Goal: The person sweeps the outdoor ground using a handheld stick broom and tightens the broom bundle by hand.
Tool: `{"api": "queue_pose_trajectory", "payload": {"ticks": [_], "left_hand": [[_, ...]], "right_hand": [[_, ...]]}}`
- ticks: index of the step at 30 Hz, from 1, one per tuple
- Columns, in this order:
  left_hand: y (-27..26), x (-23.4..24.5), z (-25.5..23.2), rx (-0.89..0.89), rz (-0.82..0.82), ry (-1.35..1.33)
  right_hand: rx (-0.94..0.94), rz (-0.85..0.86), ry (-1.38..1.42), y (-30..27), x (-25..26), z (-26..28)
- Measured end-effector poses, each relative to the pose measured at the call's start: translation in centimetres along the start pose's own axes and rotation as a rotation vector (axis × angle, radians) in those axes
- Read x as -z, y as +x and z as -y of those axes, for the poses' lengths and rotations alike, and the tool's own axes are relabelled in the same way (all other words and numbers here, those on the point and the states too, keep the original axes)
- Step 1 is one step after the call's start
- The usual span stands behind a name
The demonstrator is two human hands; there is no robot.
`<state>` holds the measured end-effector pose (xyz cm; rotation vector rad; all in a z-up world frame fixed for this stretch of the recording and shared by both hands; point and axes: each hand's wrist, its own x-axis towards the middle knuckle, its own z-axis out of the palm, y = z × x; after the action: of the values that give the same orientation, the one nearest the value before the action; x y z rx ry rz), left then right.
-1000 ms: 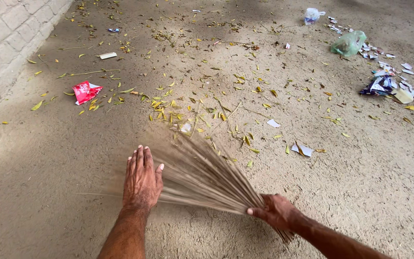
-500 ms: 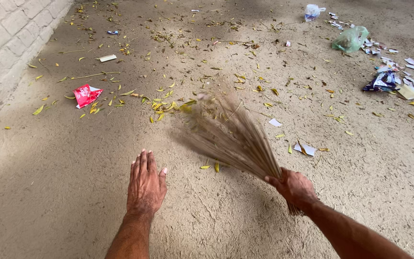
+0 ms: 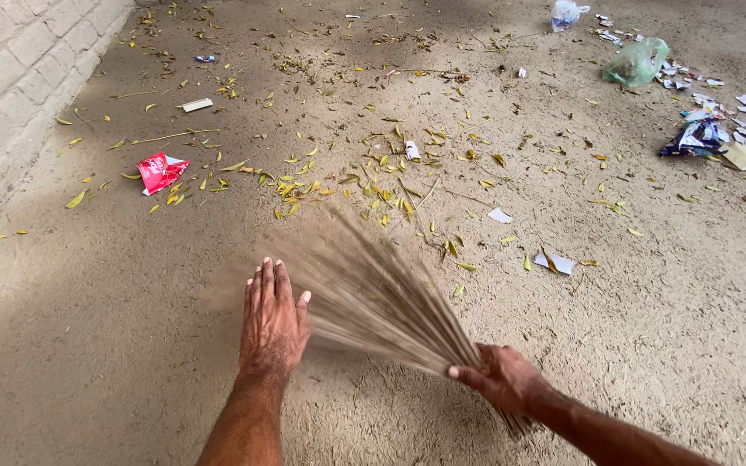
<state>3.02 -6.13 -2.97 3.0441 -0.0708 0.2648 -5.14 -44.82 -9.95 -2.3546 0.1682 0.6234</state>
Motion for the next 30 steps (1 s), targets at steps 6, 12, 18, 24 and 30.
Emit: {"api": "queue_pose_trajectory", "payload": {"ticks": [6, 12, 18, 24, 30], "left_hand": [[-0.7, 0.2, 0.1, -0.015, 0.03, -0.033], [-1.2, 0.3, 1.0, 0.013, 0.043, -0.014], [-1.1, 1.1, 0.8, 0.0, 0.029, -0.003], [-0.7, 2.1, -1.2, -0.031, -0.01, 0.009], [-0.4, 1.5, -1.9, -0.049, -0.034, -0.038]], "right_hand": [[0.072, 0.154, -0.332, -0.8, -1.6, -2.0], [-0.053, -0.077, -0.381, 0.9, 2.7, -3.6], [-0.15, -0.277, -0.241, 1.5, 5.9, -2.4], [-0.083, -0.085, 0.035, 0.2, 2.1, -1.7], [0.093, 0.158, -0.437, -1.6, -0.1, -3.2]]}}
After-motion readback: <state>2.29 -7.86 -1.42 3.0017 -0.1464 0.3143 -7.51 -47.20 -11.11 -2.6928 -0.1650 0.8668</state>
